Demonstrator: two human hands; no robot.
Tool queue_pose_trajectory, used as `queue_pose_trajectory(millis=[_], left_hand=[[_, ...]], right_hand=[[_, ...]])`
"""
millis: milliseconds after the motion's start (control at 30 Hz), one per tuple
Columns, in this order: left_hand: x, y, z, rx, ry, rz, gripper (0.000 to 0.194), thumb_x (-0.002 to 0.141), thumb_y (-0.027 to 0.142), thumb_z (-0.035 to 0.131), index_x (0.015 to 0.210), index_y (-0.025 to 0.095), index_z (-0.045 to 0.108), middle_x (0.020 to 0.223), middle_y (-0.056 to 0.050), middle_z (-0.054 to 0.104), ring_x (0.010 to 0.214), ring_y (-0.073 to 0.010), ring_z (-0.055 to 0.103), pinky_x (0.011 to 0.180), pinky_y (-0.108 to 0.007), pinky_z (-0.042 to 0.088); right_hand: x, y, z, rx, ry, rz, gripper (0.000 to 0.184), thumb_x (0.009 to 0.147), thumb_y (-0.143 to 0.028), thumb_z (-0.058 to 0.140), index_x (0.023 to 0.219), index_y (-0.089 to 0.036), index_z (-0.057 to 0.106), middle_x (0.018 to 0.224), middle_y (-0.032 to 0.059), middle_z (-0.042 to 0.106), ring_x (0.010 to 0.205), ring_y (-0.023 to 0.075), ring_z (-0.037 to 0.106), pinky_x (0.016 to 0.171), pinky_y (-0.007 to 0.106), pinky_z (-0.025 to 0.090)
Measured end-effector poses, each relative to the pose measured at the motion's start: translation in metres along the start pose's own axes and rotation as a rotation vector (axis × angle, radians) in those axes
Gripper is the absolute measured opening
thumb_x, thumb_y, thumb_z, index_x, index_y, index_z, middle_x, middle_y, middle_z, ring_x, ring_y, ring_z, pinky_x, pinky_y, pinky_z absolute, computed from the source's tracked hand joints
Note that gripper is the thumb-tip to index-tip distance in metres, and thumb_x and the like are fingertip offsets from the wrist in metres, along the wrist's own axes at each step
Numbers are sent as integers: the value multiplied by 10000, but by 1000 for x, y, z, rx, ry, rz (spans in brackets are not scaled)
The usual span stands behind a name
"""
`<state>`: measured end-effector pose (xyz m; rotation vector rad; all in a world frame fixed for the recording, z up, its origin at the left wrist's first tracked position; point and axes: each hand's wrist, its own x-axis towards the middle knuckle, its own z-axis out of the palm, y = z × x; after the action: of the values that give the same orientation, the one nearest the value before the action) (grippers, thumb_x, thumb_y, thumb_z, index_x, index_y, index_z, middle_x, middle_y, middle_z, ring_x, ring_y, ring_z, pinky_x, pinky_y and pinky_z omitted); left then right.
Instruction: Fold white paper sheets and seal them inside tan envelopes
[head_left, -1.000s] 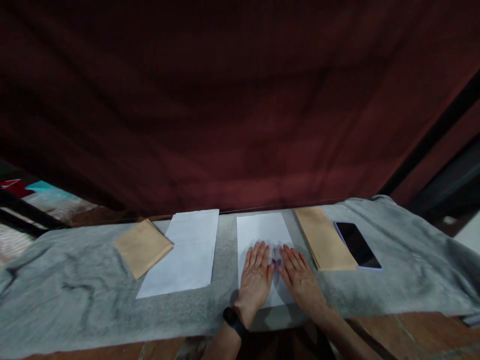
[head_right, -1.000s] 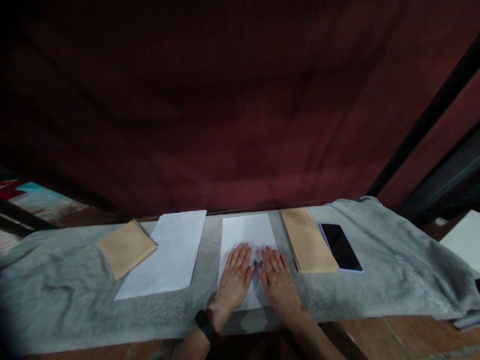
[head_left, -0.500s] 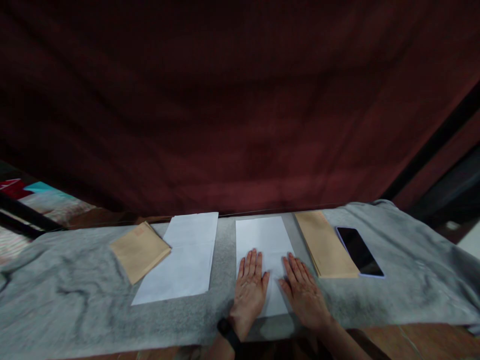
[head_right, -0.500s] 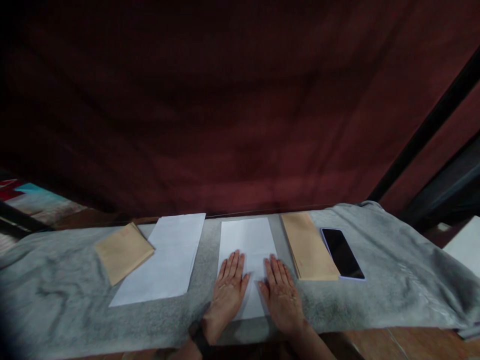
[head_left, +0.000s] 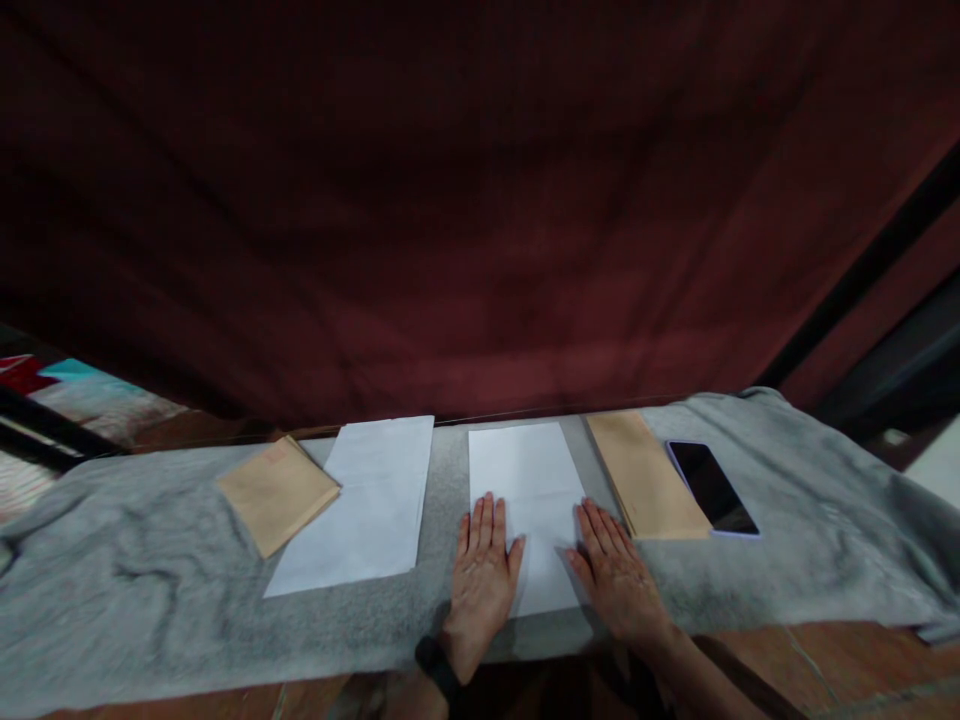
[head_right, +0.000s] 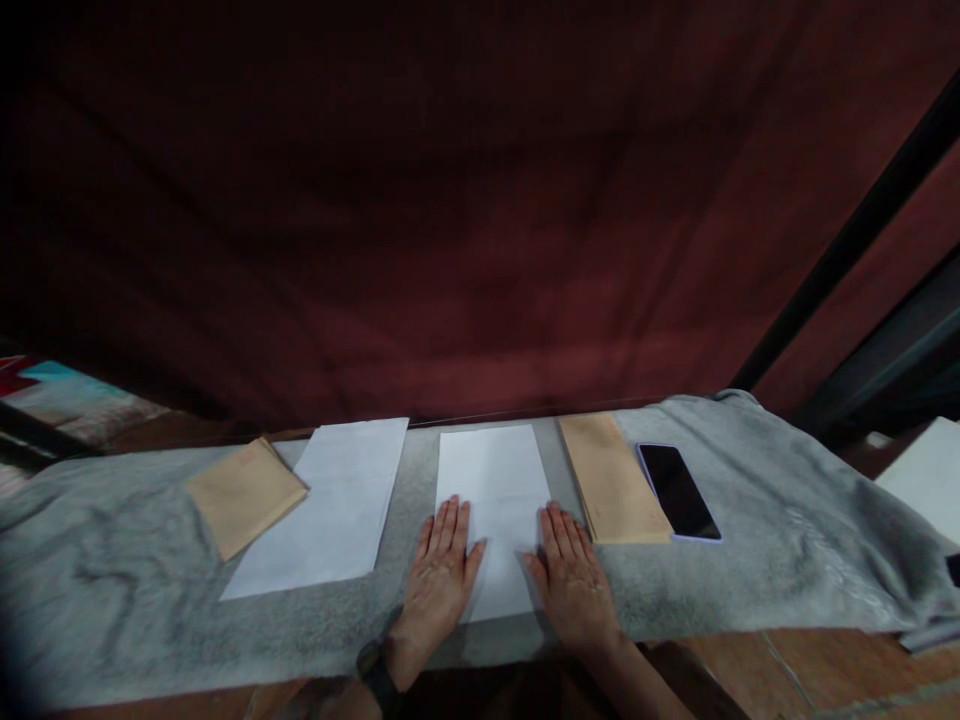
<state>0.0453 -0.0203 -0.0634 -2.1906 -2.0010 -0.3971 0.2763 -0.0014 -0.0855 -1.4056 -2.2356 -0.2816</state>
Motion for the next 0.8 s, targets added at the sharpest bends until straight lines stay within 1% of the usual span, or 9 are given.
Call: queue_pose_trajectory(millis=[100,233,367,467,533,600,667,733,800], left_hand=[[-1,-2,-1,7,-17,14,621,1018,449,382,1544,123,345,1603,-160,339,1493,-276,306,1202,-509,323],[-3,-4,0,7,-15,31,629,1016,452,386,1542,110,342,1589,-175,366,1486,-280,325,1194,-502,339],[-11,-3,2,-2,11,45,633,1014,463,393,1546,126,337,1577,-179,392,1470,-293,358,1170,-514,369],[-19,0,1,-2,22,55,623,1007,463,415,1523,116,378,1562,-190,416,1452,-310,390,1151,-510,391],[-23,0,-3,-2,28,68,603,1004,461,426,1496,111,421,1545,-192,445,1431,-316,423,1144,-506,400],[-22,0,-7,-11,35,77,557,1009,455,418,1455,128,479,1516,-180,489,1401,-316,463,1147,-516,396],[-18,-1,-12,-33,37,73,506,1019,427,395,1423,148,519,1489,-161,528,1385,-306,484,1154,-526,389],[-10,-1,-16,-71,22,67,492,1032,391,359,1439,154,502,1489,-143,532,1397,-289,471,1160,-519,391],[0,2,-19,-120,-14,76,510,1042,370,323,1484,146,446,1520,-131,499,1430,-267,430,1165,-499,400]], right_hand=[[6,4,-1,24,-26,22,599,1036,-453,384,1543,-136,355,1480,153,531,1350,298,496,1109,471,400],[18,8,-1,41,-14,96,509,1022,-345,388,1492,-157,445,1352,147,633,1242,299,570,1063,481,419],[27,9,-4,44,-54,143,448,999,-285,385,1407,-192,546,1248,127,681,1143,288,614,1004,465,443],[29,9,-10,16,-108,188,403,990,-283,398,1320,-197,612,1155,123,706,1055,289,641,908,447,478],[30,9,-13,-20,-113,208,379,988,-288,413,1278,-194,637,1118,131,709,1035,301,642,875,453,484],[31,6,-15,-22,-93,179,381,995,-297,415,1290,-194,632,1175,139,695,1090,303,625,912,456,480],[32,-2,-14,16,-77,90,422,1012,-323,405,1373,-187,575,1333,137,636,1218,289,573,998,447,457],[33,-13,-12,50,-81,-19,477,1026,-348,395,1462,-179,490,1485,116,530,1346,266,487,1082,434,411],[32,-26,-8,47,-81,-96,506,1033,-362,399,1501,-178,443,1555,101,452,1413,258,422,1140,440,358]])
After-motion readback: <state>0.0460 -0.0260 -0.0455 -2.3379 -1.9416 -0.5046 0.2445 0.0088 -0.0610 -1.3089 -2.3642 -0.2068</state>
